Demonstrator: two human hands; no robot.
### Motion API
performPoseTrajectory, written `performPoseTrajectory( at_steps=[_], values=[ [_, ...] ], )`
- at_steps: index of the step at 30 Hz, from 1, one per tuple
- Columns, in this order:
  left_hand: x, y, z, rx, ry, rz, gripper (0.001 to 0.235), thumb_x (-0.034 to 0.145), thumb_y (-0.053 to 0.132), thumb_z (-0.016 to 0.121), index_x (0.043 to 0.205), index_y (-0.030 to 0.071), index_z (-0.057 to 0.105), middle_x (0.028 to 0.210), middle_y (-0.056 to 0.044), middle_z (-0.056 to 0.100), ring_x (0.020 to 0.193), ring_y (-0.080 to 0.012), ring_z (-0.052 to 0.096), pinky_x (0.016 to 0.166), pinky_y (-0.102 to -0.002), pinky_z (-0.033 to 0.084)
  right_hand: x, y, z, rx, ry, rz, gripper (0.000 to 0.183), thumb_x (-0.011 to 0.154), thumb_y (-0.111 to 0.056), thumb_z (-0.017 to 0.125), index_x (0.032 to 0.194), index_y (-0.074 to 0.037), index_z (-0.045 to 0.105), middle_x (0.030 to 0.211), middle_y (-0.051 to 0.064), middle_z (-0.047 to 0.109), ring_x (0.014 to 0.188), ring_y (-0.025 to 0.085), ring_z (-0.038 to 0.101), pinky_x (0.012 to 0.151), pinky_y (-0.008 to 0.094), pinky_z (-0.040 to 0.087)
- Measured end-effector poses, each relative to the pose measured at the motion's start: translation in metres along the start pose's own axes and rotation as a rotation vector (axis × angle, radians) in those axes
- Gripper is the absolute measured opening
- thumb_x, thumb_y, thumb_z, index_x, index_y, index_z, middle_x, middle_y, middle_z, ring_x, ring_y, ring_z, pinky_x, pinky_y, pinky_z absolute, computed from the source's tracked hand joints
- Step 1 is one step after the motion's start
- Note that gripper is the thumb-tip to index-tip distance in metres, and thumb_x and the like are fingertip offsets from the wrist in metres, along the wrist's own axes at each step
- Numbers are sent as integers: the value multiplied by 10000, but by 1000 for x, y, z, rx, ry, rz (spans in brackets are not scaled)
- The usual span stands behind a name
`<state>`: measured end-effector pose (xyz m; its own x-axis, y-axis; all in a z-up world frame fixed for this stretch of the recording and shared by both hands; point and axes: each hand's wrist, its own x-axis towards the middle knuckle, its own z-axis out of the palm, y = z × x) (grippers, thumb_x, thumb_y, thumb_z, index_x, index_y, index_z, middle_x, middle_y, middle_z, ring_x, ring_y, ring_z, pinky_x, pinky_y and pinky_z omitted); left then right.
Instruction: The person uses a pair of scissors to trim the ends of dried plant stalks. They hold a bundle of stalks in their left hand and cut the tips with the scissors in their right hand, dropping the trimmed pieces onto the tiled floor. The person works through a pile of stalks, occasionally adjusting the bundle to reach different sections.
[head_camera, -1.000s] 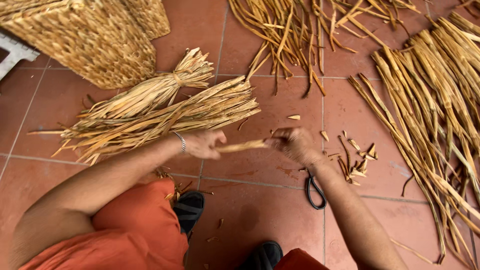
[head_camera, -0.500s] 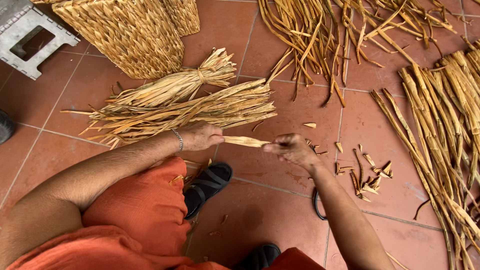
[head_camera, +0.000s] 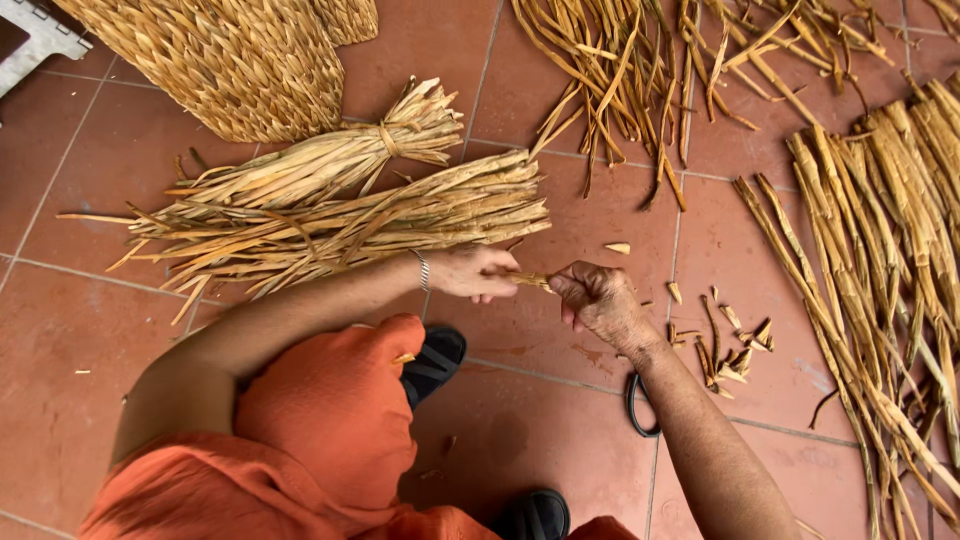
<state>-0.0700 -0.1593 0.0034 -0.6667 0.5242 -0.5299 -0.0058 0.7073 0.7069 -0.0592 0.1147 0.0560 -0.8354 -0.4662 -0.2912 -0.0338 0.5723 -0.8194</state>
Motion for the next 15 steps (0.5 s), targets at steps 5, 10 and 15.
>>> performPoseTrajectory(
  at_steps=[5, 10, 15],
  values=[
    [19, -7, -45, 363, 260, -60, 252, 1007, 167, 508, 1103, 162, 741, 916, -69, 703, 761, -206, 653, 667, -405, 573, 14, 6, -7, 28, 136, 137, 342, 986, -370, 647, 1113, -73, 758, 574, 52, 653, 462, 113, 588, 459, 296, 500],
    [53, -55, -99, 541, 453, -281, 264, 1055, 211, 541, 1190, 49, 701, 1072, -172, 687, 1018, -290, 696, 875, -466, 585, 31, 48, -1, 19, 68, 236, 370, 960, -358, 666, 1163, -60, 750, 650, 78, 681, 527, 126, 612, 492, 301, 536],
    [129, -121, -89, 448, 511, -268, 467, 1092, 328, 422, 1486, 77, 439, 1587, -247, 272, 1412, -424, 345, 1183, -552, 327, 48, 62, 11, -110, -91, 351, 332, 959, -328, 646, 1186, -101, 726, 764, 68, 733, 644, 101, 681, 570, 293, 604]
  ],
)
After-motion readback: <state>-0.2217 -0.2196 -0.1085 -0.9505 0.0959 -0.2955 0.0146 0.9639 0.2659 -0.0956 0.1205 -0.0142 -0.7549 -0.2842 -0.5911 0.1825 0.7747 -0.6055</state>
